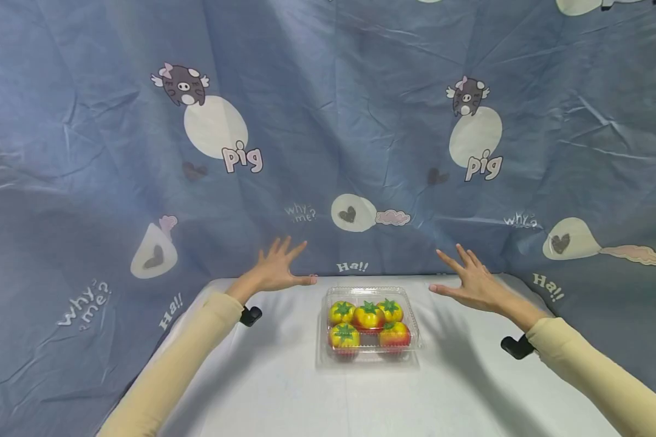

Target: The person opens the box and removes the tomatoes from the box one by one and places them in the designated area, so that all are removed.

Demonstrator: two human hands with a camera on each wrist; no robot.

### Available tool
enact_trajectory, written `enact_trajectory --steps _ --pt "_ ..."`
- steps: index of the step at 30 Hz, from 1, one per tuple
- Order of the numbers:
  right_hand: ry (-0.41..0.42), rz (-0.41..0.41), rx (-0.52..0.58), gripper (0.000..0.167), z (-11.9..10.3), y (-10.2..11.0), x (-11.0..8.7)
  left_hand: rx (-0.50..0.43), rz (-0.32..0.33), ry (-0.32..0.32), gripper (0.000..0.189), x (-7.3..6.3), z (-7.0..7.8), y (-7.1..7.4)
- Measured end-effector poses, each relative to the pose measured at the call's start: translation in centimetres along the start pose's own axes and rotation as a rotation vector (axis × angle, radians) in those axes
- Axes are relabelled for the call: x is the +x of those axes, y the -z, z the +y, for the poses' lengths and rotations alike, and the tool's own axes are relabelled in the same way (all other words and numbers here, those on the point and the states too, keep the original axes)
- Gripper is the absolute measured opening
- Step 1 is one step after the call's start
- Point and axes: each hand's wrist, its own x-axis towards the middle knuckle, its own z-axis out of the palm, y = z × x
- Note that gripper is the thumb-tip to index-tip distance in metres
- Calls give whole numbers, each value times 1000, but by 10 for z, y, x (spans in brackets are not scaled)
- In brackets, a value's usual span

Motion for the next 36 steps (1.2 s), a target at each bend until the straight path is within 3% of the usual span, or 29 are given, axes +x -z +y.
enact_trajectory --steps 13,22,28,36 --pt "-1 9 58 88 4 -32 -14 -65 -41 0 102 -12 -3 -34" --pt "-28 24 143 86 4 -56 -24 -213 -50 38 98 -20 -8 -60" --pt "-65 25 188 84 2 -64 -28 -315 -15 33 87 -24 -9 -71" --pt "-82 52 234 75 -3 -77 -30 -404 -25 24 74 -28 -8 -88"
